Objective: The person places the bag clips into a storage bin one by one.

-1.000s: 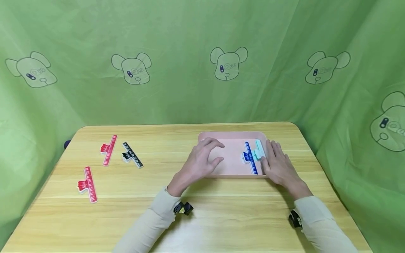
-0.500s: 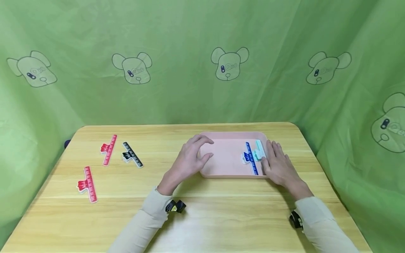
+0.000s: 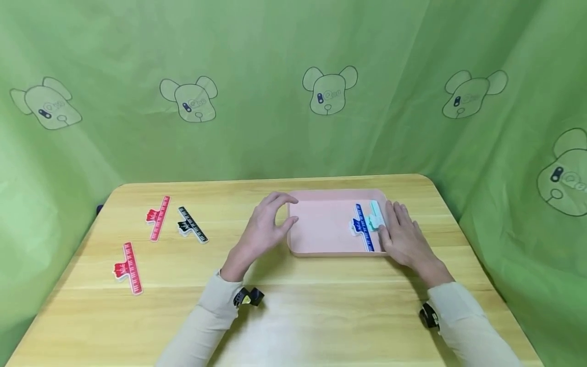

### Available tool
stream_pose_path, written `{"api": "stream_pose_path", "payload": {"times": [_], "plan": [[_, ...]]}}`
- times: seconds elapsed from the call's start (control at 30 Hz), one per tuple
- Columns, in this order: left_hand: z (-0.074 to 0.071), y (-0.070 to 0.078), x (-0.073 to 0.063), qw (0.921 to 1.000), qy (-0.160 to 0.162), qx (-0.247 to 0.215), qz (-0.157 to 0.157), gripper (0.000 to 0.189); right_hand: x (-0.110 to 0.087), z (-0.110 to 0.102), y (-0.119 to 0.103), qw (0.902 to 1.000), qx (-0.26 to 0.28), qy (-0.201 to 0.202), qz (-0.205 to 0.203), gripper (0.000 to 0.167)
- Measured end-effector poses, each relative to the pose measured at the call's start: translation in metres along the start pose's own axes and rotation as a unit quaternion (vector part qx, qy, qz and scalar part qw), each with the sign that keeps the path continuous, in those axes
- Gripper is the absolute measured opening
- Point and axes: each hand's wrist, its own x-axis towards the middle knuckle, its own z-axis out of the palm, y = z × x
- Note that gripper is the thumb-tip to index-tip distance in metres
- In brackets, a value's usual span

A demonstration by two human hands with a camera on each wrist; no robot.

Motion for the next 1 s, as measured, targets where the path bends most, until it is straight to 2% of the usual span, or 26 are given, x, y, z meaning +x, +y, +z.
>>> {"api": "stream_pose_path", "payload": {"times": [0.17, 0.4, 0.63, 1.0], "plan": [[-0.005, -0.009, 0.002, 1.0, -0.002, -0.007, -0.001, 0.037, 0.003, -0.002, -0.001, 1.0, 0.001, 0.003, 0.002, 0.07], [-0.014, -0.018, 0.002, 0.9995, 0.0, -0.021, -0.022, 0.039, 0.002, -0.002, -0.001, 1.0, 0.004, 0.001, 0.003, 0.07], [-0.025, -0.027, 0.001, 0.9987, 0.015, -0.021, -0.045, 0.038, 0.003, -0.003, -0.002, 1.0, 0.0, -0.003, 0.005, 0.07], [-0.039, -0.039, 0.0, 0.9976, 0.032, -0.03, -0.053, 0.036, 0.002, 0.0, 0.0, 1.0, -0.001, -0.002, -0.001, 0.07]]}}
